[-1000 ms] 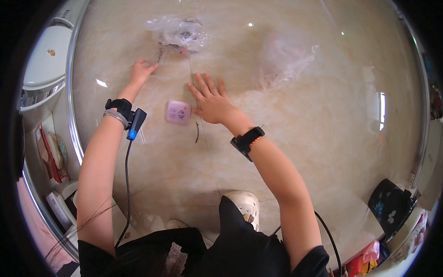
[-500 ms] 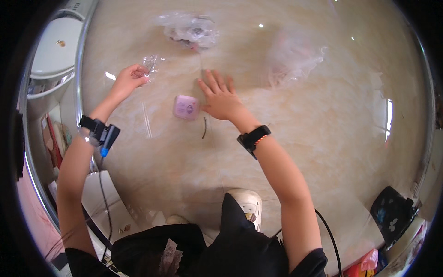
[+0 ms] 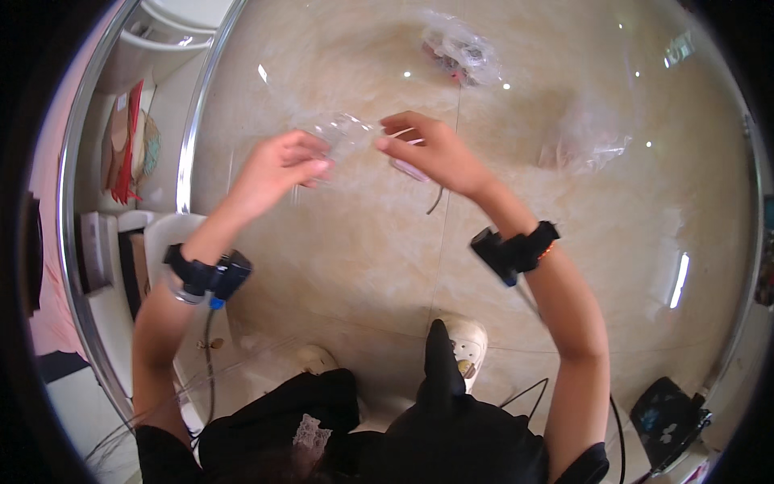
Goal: The person organizes various electronic items by removing them from plastic bags, winding up power cords, placing a manual and cables into a drawer, and sorting small components into different bags.
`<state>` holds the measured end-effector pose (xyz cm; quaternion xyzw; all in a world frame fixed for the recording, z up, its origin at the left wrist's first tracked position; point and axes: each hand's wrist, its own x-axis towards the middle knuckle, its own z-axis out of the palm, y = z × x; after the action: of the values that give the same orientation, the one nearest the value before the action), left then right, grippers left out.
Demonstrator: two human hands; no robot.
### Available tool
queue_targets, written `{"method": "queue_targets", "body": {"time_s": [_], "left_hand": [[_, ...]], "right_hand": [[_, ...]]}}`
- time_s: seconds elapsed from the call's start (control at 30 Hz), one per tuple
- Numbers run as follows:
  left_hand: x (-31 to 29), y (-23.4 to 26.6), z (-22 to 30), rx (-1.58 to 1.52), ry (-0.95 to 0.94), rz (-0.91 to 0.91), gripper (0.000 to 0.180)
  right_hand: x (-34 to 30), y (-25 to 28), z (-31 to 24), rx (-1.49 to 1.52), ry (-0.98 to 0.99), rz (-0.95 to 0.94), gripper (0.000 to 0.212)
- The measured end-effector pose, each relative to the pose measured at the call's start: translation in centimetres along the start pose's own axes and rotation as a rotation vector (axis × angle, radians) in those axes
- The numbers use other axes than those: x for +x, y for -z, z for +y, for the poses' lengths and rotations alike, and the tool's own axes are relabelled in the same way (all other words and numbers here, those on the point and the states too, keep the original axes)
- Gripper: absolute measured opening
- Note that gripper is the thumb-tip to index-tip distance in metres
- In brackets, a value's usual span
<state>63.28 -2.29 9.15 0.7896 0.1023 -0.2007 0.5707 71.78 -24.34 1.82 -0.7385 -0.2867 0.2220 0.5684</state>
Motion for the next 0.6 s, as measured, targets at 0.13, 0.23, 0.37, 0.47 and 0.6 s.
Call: {"method": "queue_targets", "body": {"time_s": [0.13, 0.23, 0.37, 0.47, 0.6], "left_hand": [[-1.2, -4.2, -6.6, -0.248, 0.067, -0.025, 0.021], [-2.5, -5.8, -9.0, -0.238, 0.103, -0.101, 0.020], [-3.8, -5.4, -9.2, -0.179, -0.030, -0.015, 0.018], [-3.6, -5.4, -9.5, -0.221, -0.111, 0.083, 0.016], [-3.5, -5.0, -9.3, -0.243, -0.110, 0.142, 0.016]], "right_hand": [[-1.0, -3.9, -0.5, 0.159, -0.166, -0.009, 0.024], [-3.4, -5.5, 0.4, 0.024, -0.172, -0.031, 0.017], [-5.1, -7.0, 0.4, 0.075, -0.219, -0.041, 0.015], [-5.5, -8.1, 0.3, 0.123, -0.263, -0.063, 0.015], [-5.2, -9.0, -0.1, 0.212, -0.205, -0.007, 0.017]]}}
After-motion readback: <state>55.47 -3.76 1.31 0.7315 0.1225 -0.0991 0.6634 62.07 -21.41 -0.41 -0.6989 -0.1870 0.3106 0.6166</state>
